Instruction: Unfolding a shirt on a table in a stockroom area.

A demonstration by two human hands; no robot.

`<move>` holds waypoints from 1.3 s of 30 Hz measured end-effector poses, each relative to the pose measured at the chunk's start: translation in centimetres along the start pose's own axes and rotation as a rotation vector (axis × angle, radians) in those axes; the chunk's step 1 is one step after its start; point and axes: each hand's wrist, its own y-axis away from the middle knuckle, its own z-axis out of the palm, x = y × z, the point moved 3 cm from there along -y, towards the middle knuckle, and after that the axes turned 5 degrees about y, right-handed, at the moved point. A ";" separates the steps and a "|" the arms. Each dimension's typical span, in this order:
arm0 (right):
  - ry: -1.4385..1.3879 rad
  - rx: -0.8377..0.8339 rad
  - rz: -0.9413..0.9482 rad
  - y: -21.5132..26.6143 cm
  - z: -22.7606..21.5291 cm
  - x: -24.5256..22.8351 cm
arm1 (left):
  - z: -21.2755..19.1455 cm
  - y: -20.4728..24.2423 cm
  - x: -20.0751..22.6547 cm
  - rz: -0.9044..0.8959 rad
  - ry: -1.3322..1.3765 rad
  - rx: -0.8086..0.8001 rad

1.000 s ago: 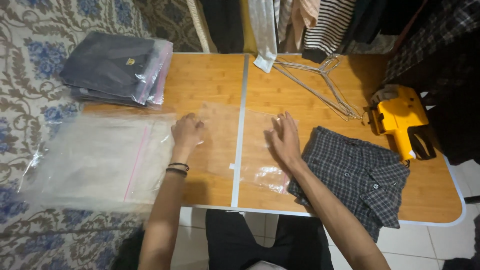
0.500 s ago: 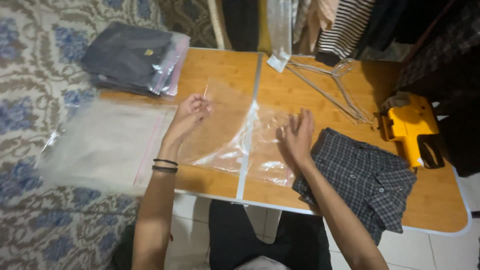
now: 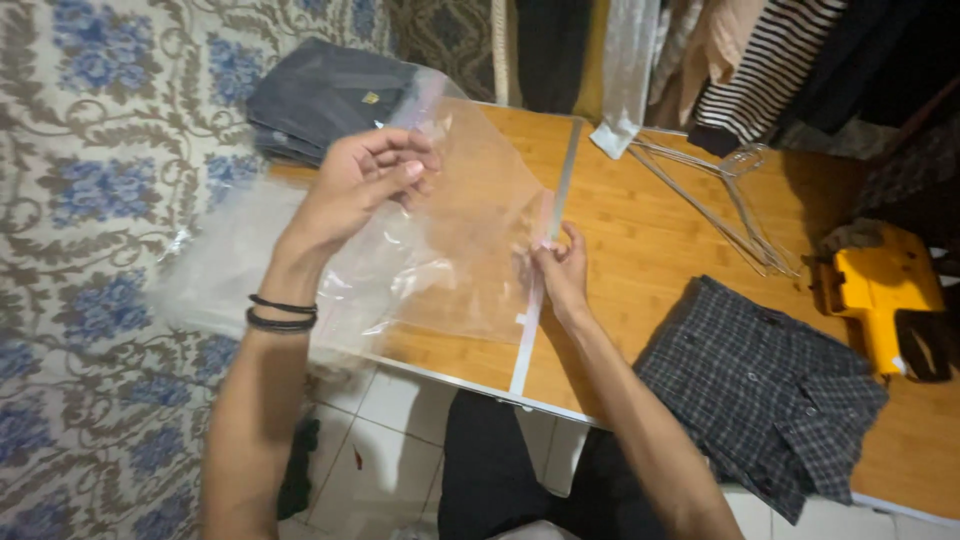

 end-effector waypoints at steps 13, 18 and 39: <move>-0.335 -0.518 0.331 4.3 11.8 1.9 | -21.9 8.4 0.1 0.044 -0.776 0.442; -0.153 -0.528 0.317 4.4 17.4 3.1 | -29.2 11.0 -2.6 -0.078 -0.922 0.494; 0.082 -0.560 0.465 4.6 28.2 2.6 | -26.3 21.3 -17.3 -0.287 -1.466 0.468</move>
